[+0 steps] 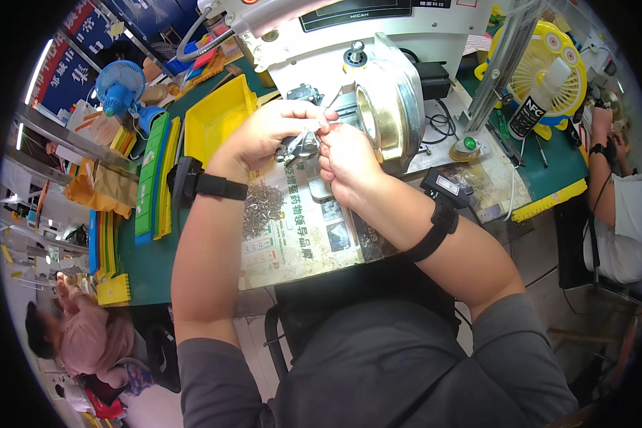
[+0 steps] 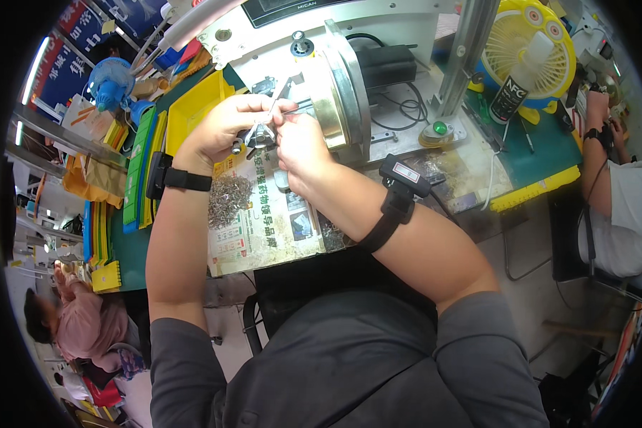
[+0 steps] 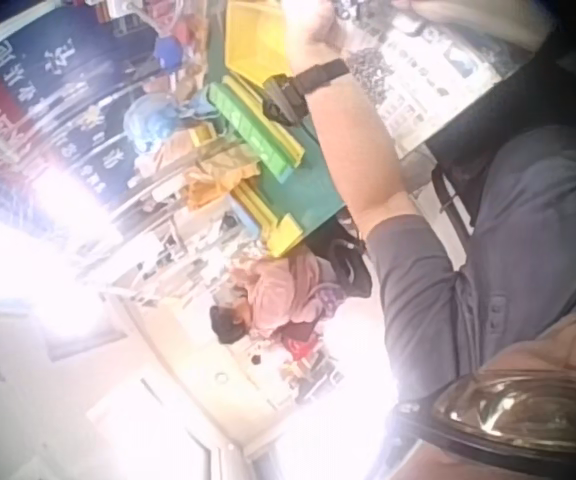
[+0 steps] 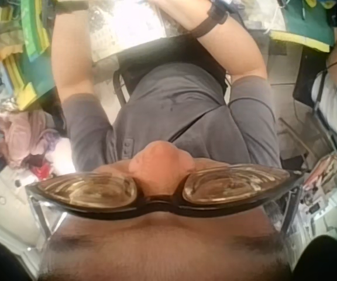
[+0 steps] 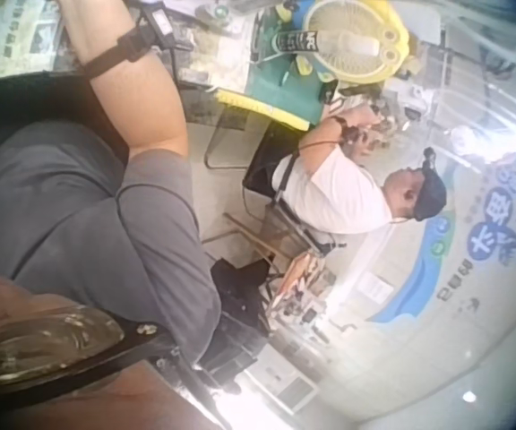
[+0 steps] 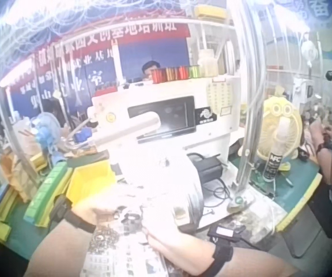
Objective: Manually glue and assemble small metal pins into electronic components using a needle-tip applicator and tweezers.
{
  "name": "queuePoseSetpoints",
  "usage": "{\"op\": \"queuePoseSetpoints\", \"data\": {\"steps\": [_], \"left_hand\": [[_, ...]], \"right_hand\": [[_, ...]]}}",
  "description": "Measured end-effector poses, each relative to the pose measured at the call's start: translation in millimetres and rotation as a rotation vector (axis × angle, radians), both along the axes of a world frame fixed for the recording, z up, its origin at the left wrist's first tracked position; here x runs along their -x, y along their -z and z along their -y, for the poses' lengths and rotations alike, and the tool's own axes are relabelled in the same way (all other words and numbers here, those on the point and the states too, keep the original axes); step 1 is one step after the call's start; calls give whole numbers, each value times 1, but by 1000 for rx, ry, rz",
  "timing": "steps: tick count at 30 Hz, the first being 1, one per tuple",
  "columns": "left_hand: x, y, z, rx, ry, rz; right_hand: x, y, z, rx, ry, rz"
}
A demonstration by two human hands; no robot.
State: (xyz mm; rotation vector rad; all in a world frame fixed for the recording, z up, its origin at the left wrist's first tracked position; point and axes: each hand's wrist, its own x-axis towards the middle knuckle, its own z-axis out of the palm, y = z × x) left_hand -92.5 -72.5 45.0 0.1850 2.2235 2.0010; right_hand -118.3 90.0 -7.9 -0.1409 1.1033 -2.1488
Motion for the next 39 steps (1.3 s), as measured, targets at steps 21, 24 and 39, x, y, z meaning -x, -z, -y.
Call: {"op": "queuePoseSetpoints", "data": {"steps": [21, 24, 39], "left_hand": [[-93, 24, -97, 1110, -480, -744], [-93, 22, -99, 1136, -482, -700], [-111, 62, -78, 885, -293, -911]], "right_hand": [[-48, 8, -108, -123, -260, -322], [-47, 10, -109, -138, -277, -344], [-29, 19, -105, -726, -348, -1772]]}}
